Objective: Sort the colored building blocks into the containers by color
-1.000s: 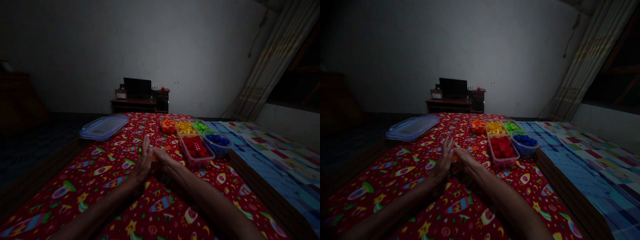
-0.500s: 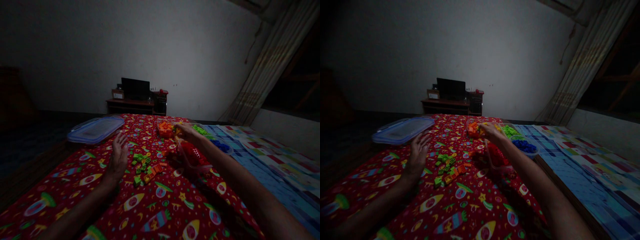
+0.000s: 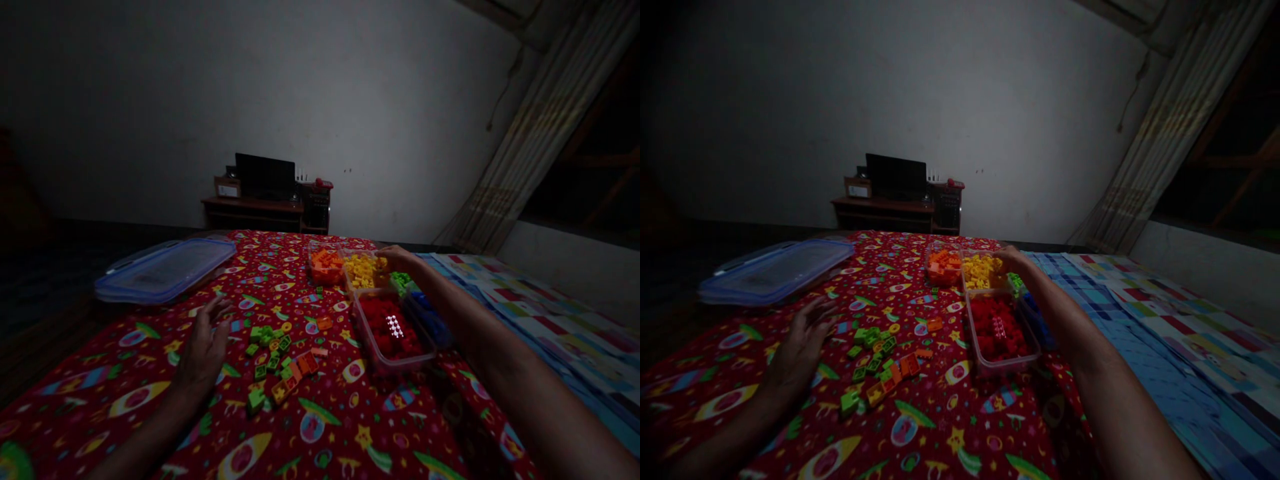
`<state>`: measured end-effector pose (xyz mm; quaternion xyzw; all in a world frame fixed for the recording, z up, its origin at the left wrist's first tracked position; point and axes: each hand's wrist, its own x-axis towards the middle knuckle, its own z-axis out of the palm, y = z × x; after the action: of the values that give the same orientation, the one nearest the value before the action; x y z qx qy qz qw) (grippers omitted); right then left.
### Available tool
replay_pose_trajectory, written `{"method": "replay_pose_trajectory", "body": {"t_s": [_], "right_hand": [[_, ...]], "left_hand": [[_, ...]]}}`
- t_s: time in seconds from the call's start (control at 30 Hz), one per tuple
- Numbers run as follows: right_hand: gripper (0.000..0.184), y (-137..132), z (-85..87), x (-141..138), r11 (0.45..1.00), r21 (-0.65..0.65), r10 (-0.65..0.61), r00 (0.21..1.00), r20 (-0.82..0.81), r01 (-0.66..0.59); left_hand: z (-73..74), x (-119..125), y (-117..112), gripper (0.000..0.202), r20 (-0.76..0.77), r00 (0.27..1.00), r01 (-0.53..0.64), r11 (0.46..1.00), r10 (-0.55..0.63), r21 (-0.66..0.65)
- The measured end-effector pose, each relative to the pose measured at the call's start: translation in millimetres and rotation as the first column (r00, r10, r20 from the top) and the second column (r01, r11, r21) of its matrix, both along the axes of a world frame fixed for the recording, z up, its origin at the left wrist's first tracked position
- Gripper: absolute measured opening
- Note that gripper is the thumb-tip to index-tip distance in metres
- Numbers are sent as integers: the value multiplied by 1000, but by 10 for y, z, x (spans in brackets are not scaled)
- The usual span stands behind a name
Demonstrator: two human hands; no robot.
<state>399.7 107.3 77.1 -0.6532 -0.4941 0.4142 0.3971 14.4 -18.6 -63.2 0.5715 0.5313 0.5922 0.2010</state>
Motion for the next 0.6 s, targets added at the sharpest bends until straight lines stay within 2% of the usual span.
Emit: {"method": "replay_pose_trajectory", "body": {"t_s": [0.13,0.23,0.37,0.5,0.6], "right_hand": [[5,44,88,31,996,72,55,998,28,-57],[7,77,117,11,985,153,41,978,206,-74],[8,133,47,-9,976,185,19,886,463,-117],[12,205,-75,-3,966,220,-39,774,632,-132],[8,288,-160,-10,967,212,-54,698,714,-142]], "left_hand": [[12,9,-13,51,-23,1000,-8,1000,8,-3],[46,29,-53,49,-48,999,-16,1000,16,-4],[72,42,-74,49,-48,999,2,1000,-3,-15],[86,53,-82,46,-96,995,-37,998,32,-52],[101,67,-101,39,-113,993,-24,998,18,-49]]}}
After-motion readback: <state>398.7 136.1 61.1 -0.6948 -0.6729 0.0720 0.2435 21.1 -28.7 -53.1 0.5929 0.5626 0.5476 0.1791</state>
